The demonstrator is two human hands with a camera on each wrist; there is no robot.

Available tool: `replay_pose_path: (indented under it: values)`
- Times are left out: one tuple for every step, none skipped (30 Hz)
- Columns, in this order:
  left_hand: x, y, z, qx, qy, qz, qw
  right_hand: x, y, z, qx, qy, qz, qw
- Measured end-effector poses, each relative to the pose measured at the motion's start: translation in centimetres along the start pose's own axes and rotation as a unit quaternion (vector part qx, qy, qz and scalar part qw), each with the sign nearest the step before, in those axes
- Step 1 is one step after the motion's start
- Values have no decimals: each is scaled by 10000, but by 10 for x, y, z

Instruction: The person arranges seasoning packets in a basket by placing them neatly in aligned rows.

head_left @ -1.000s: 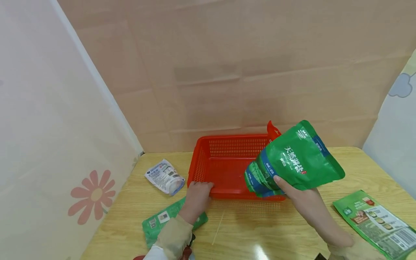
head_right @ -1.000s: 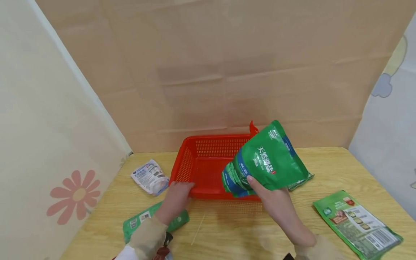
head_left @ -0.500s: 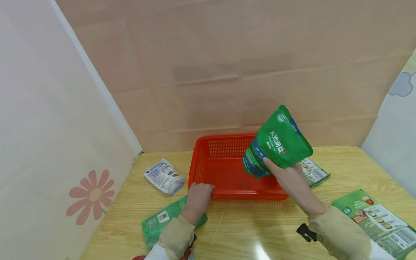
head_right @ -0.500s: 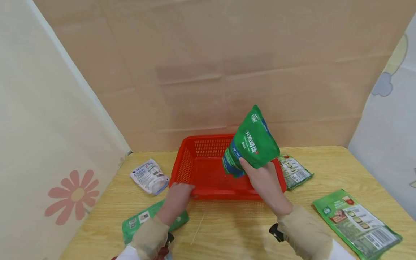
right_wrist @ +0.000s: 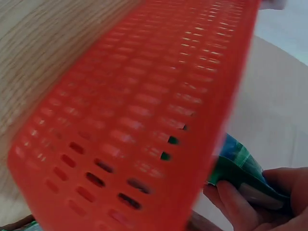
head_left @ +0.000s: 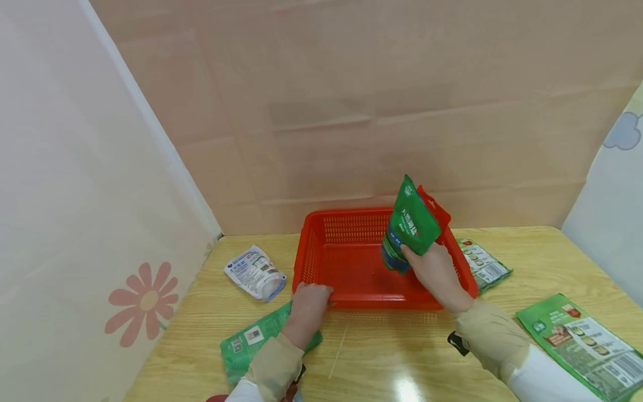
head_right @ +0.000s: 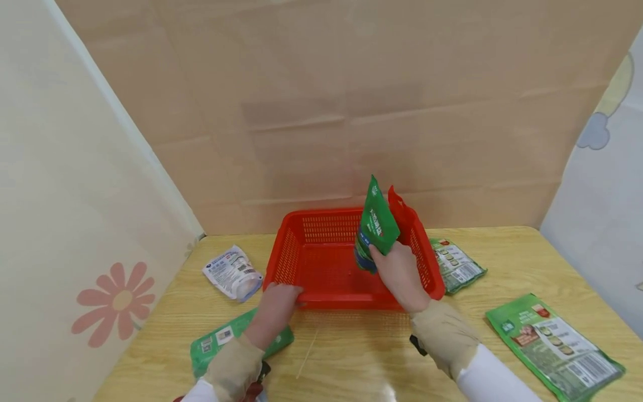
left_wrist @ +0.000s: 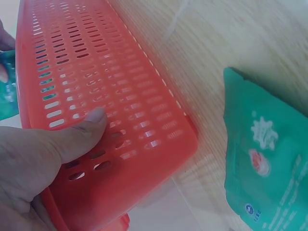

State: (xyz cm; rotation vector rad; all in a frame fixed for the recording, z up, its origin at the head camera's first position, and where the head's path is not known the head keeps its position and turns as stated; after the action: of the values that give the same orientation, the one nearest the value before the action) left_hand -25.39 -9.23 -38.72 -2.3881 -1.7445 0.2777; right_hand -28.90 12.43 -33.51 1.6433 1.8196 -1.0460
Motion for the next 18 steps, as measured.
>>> replay_pose_path:
  values:
    - [0,0,0,-20,10,-10,10000,1,-1,1,0,21,-47,10000]
    - [0,-1,1,-43,32,-23,10000,3,-1,2,2,57,-70,10000]
    - [0,-1,1,-60,46,-32,10000,4,-2,3,27,132,-89,9999]
    - [0,-1,2,-60,41,-30,10000,7,-2,4,44,196,-92,9998]
    - [1,-1,2,-68,49,-34,10000,9,-3,6,49,243,-89,9997]
    - [0,-1,2,-72,52,-44,10000,11,-4,7,50,282,-89,9995]
    - [0,-1,3,-43,46,-42,10000,14,-5,9,68,341,-86,9994]
    - [0,-1,3,-8,45,-38,10000,16,-6,10,78,389,-86,9992]
    - [0,-1,2,27,31,-22,10000,19,-6,12,87,421,-87,9990]
    - [0,-1,3,50,18,-4,10000,20,-7,13,85,430,-78,9990]
    - [0,-1,3,77,12,11,10000,22,-8,14,84,428,-65,9990]
    - [0,-1,2,108,0,27,9999,23,-8,15,109,466,-62,9988]
    - [0,-1,2,133,-3,42,9999,24,-9,16,127,483,-54,9987]
    - [0,-1,2,141,-10,50,9999,25,-9,17,134,476,-49,9988]
    - [0,-1,2,133,-15,47,9999,26,-10,18,150,490,-45,9987]
    - [0,-1,2,130,-17,38,9999,27,-10,19,155,501,-38,9986]
    - [0,0,2,124,-13,24,9999,28,-11,19,167,525,-41,9985]
    - [-1,0,2,116,-5,16,9999,29,-11,20,183,565,-43,9982]
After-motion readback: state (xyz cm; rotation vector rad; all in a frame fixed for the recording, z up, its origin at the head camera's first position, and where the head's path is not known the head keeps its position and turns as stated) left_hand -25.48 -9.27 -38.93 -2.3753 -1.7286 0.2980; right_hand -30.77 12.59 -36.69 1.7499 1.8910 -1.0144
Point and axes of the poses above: each hand's wrist, its own y-axis away from the middle knuckle, its own z-axis out of the palm, x = y × z, the point moved 7 cm from there along -y, towards the middle knuckle, and after that the axes turned 3 degrees about x, right-handed, at the moved point
